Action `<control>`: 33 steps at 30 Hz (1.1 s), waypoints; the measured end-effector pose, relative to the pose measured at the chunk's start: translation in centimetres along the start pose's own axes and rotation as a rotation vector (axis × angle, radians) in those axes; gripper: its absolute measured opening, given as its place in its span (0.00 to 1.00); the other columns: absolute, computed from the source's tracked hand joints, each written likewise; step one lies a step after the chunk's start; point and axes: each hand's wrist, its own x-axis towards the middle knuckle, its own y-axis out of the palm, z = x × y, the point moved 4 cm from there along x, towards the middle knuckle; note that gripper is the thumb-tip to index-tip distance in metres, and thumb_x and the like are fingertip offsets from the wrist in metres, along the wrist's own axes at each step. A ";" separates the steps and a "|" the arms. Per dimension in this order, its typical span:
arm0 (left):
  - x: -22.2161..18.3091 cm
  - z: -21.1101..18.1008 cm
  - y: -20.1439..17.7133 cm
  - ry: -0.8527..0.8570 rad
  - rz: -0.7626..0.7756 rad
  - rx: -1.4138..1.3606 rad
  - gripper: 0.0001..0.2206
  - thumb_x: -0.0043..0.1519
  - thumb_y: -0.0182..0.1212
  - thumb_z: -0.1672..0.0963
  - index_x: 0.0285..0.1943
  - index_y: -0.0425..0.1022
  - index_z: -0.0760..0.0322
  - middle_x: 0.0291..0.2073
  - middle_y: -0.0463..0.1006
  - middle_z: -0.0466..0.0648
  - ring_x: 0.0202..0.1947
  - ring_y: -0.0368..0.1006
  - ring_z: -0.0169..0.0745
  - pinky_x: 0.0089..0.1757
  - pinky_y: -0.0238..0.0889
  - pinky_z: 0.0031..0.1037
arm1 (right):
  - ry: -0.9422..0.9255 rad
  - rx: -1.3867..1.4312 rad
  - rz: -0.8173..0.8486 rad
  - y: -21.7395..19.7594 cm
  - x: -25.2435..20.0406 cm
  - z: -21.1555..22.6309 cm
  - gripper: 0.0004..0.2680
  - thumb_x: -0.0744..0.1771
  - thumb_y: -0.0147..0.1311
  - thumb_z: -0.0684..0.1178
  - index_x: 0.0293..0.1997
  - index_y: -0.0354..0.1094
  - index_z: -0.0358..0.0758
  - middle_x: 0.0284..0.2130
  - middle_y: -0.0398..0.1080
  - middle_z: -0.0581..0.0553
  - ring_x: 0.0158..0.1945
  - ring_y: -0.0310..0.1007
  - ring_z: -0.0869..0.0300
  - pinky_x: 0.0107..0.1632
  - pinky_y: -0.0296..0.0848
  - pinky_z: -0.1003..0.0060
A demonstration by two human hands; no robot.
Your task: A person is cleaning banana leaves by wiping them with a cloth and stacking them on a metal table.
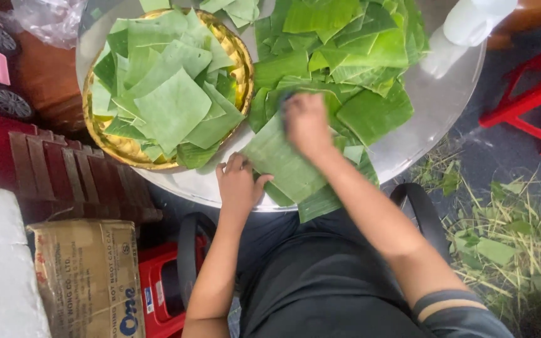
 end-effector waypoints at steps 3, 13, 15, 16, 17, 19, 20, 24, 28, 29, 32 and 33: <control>0.0 0.5 0.8 -0.005 -0.012 -0.048 0.27 0.48 0.74 0.43 0.47 0.82 0.63 0.48 0.78 0.47 0.62 0.69 0.48 0.59 0.54 0.46 | -0.045 0.109 0.131 0.2 -1.5 5.3 0.05 0.65 0.59 0.48 0.42 0.76 0.46 0.43 0.69 0.49 0.47 0.66 0.51 0.45 0.67 0.58; -0.3 0.2 0.7 0.011 -0.052 -0.044 0.30 0.49 0.71 0.41 0.49 0.81 0.65 0.49 0.79 0.51 0.62 0.69 0.50 0.59 0.55 0.47 | 0.023 0.095 0.259 -2.7 0.2 0.7 0.07 0.66 0.61 0.51 0.46 0.77 0.46 0.45 0.72 0.52 0.49 0.68 0.55 0.55 0.62 0.60; -0.3 0.1 0.3 0.017 -0.068 -0.037 0.30 0.48 0.73 0.42 0.49 0.81 0.65 0.48 0.79 0.49 0.61 0.70 0.49 0.58 0.55 0.46 | 0.089 -0.044 0.156 -0.2 -0.2 -3.1 0.08 0.63 0.63 0.50 0.44 0.77 0.45 0.41 0.70 0.50 0.48 0.65 0.51 0.46 0.70 0.59; -0.4 0.1 0.1 0.015 -0.072 -0.036 0.30 0.48 0.73 0.42 0.49 0.81 0.65 0.48 0.79 0.49 0.61 0.70 0.49 0.58 0.55 0.46 | 0.085 -0.044 0.154 -1.3 -0.1 -2.0 0.08 0.63 0.63 0.50 0.44 0.77 0.45 0.41 0.70 0.50 0.48 0.65 0.51 0.46 0.70 0.59; -0.5 0.1 0.0 0.013 -0.055 -0.037 0.29 0.49 0.73 0.42 0.49 0.81 0.65 0.49 0.79 0.49 0.61 0.70 0.49 0.58 0.55 0.46 | 0.026 -0.111 0.165 -2.3 0.1 -0.7 0.06 0.65 0.59 0.47 0.42 0.77 0.43 0.40 0.72 0.48 0.49 0.66 0.51 0.53 0.66 0.57; 0.3 0.3 0.3 0.019 -0.046 -0.043 0.29 0.49 0.73 0.42 0.50 0.81 0.65 0.49 0.79 0.48 0.62 0.70 0.48 0.58 0.55 0.46 | -0.031 -0.189 0.168 -4.8 -0.6 2.9 0.05 0.66 0.55 0.45 0.40 0.77 0.42 0.39 0.74 0.46 0.51 0.68 0.52 0.60 0.62 0.55; 0.2 0.6 0.9 0.014 -0.029 -0.028 0.27 0.48 0.74 0.44 0.49 0.81 0.64 0.49 0.79 0.47 0.62 0.70 0.47 0.58 0.55 0.46 | -0.156 -0.005 0.167 -6.2 -2.3 6.3 0.05 0.65 0.54 0.43 0.39 0.76 0.36 0.38 0.74 0.39 0.49 0.68 0.47 0.55 0.63 0.50; 0.2 0.5 1.3 0.014 0.022 0.010 0.23 0.47 0.76 0.49 0.48 0.82 0.63 0.50 0.78 0.46 0.63 0.69 0.47 0.58 0.55 0.46 | -0.152 0.215 0.056 -7.8 -8.2 10.8 0.10 0.67 0.54 0.44 0.51 0.73 0.33 0.44 0.71 0.40 0.47 0.72 0.48 0.50 0.68 0.56; 0.1 -0.3 -0.8 0.004 0.045 -0.039 0.26 0.51 0.73 0.44 0.50 0.82 0.64 0.49 0.79 0.49 0.61 0.70 0.48 0.58 0.56 0.47 | -0.019 0.196 0.140 -9.2 -8.7 6.3 0.11 0.66 0.56 0.43 0.52 0.73 0.34 0.46 0.70 0.41 0.50 0.70 0.49 0.52 0.64 0.58; 0.0 0.0 -0.4 -0.012 0.061 -0.043 0.26 0.52 0.72 0.44 0.50 0.82 0.64 0.50 0.79 0.50 0.62 0.70 0.49 0.58 0.56 0.48 | -0.001 0.123 0.139 -9.4 -9.0 5.1 0.10 0.66 0.56 0.44 0.52 0.73 0.35 0.46 0.70 0.42 0.53 0.69 0.52 0.53 0.62 0.59; 0.3 0.1 0.5 -0.020 0.048 -0.046 0.28 0.50 0.72 0.43 0.51 0.82 0.64 0.50 0.78 0.51 0.62 0.69 0.51 0.58 0.56 0.48 | 0.055 0.013 0.110 -10.9 -8.8 1.4 0.09 0.66 0.58 0.44 0.51 0.73 0.36 0.45 0.71 0.44 0.56 0.69 0.55 0.54 0.61 0.60; 0.2 0.3 0.9 -0.013 0.036 -0.039 0.29 0.48 0.73 0.42 0.50 0.82 0.66 0.50 0.78 0.50 0.62 0.69 0.51 0.58 0.57 0.49 | 0.103 -0.014 0.092 -11.5 -8.9 0.3 0.09 0.66 0.59 0.43 0.50 0.74 0.36 0.45 0.71 0.44 0.55 0.69 0.55 0.54 0.61 0.60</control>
